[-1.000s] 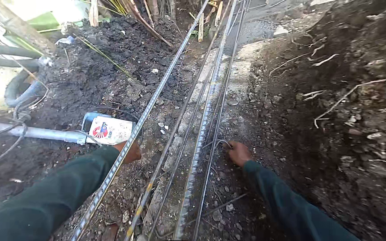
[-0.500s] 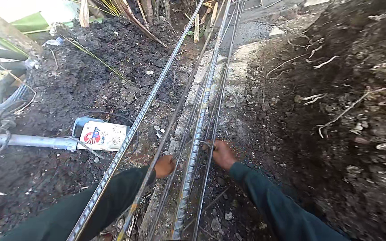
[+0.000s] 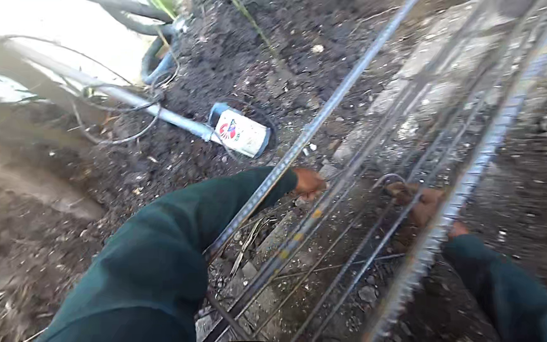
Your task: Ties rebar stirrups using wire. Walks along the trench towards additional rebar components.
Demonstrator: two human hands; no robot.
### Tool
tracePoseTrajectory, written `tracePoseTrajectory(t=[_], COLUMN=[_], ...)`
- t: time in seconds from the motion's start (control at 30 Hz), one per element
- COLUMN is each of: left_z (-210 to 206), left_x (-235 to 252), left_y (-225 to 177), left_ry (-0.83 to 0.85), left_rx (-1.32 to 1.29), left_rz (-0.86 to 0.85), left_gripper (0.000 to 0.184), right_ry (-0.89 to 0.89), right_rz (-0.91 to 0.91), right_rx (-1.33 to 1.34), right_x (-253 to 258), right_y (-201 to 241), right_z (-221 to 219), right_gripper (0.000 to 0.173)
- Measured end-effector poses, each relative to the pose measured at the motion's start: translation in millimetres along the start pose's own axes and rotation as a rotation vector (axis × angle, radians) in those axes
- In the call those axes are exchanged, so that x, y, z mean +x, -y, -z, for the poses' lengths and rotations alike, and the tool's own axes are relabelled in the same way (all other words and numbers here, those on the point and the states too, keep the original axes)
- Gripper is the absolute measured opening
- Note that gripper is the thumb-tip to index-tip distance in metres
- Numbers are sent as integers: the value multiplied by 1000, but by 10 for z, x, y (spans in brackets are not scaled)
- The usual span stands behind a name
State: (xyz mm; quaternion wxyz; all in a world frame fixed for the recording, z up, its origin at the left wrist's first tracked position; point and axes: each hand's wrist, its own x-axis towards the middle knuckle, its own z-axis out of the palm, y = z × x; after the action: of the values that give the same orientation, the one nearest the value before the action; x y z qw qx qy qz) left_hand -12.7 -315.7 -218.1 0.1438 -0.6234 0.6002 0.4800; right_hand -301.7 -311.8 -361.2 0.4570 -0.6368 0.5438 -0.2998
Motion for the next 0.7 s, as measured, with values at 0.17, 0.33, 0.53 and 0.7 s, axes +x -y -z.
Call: tracePoseTrajectory(t=[0.17,0.33,0.53,0.7], left_z=[-60,-206,-167,-80], left_x=[-82,-46,-38,101], left_y=[-151,-160,-394,-262], left_ry=[20,-52,-94,-212], left_rx=[68,176,99,84], left_rz=[-20,-17,-146,-72], left_gripper=[42,38,30,44], right_ry=[-37,6,209,271], right_rz=[-2,-44,-110,-155], right_rx=[103,190,-20,-172], right_x=[-77,-269,-189,-151], right_y=[29,409,484,558], right_z=[49,99,147,168], right_gripper=[19,17,44,48])
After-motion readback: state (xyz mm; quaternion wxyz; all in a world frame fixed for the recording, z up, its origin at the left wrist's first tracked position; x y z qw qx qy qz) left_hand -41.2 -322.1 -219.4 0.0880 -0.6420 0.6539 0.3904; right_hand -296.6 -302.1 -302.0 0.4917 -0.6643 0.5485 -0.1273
